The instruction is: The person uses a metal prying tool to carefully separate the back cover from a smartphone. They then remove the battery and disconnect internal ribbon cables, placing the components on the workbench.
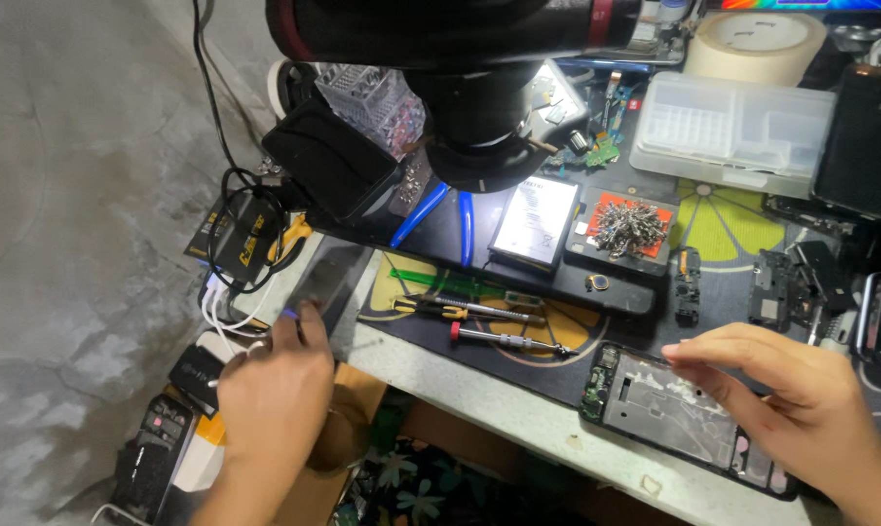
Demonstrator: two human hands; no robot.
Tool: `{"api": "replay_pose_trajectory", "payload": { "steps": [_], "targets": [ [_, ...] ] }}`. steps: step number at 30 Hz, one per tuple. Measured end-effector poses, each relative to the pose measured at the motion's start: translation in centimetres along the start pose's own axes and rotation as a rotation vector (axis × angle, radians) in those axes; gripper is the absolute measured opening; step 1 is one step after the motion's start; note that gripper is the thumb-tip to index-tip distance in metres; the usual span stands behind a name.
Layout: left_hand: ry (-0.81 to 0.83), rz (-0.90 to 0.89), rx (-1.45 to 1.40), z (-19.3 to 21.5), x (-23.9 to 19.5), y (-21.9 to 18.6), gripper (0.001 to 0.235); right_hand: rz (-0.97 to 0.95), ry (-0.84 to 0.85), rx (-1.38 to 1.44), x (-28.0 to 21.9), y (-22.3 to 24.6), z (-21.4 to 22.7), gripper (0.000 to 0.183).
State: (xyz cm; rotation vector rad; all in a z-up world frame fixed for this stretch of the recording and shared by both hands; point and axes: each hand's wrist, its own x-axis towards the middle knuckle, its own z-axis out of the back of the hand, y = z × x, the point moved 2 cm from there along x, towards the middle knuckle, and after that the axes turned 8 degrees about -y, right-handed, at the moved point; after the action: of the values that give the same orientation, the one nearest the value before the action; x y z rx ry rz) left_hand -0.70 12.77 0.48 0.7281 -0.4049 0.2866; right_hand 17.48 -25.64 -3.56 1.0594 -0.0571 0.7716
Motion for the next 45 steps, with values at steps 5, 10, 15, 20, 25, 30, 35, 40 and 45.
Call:
{"api": "replay_pose_trajectory", "payload": {
  "steps": [5,10,15,20,25,30,35,40,45],
  "targets": [
    [0.128,-0.049,0.014,0.1,0.9,-1.6,0.037,-0.036,-0.005,-0.026,0.3,0.1,0.0,0.029],
    [0.091,-0.108,-0.099,2.4,0.3,-2.4,0.035,0.021,0.017,-0.019,0.3,-0.1,0.0,0.029],
    [-0.188,-0.29,-0.585,4.5,-0.5,0.0,0.04,0.051,0.017,-0.073,0.0,-0.6,0.0,0.03],
    [-0.273,-0.63,-0.7,4.0,-2.1,-2.2,0.042,0.028,0.03,-0.081,0.2,-0.5,0.0,0.031],
    [-0.373,-0.58,-0.724,2.1,-2.4,-4.4,0.037,0.03,-0.002,-0.086,0.1,-0.3,0.1,0.03],
    [-0.371,-0.52,-0.702,-0.3,-1.7,-5.4,0.032,0.015,0.005,-0.094,0.1,0.0,0.1,0.03],
    [-0.312,-0.566,-0.688,-1.5,-1.1,-4.5,0.043,-0.001,-0.02,-0.085,0.3,0.4,0.6,0.028],
    [-0.235,-0.589,-0.733,-2.0,-0.4,-4.6,0.054,0.035,-0.064,-0.141,0.6,1.8,1.3,0.028],
    [-0.134,-0.471,-0.835,-2.4,0.8,-5.1,0.062,0.076,-0.15,-0.175,0.7,2.6,2.6,0.026]
  ]
}}
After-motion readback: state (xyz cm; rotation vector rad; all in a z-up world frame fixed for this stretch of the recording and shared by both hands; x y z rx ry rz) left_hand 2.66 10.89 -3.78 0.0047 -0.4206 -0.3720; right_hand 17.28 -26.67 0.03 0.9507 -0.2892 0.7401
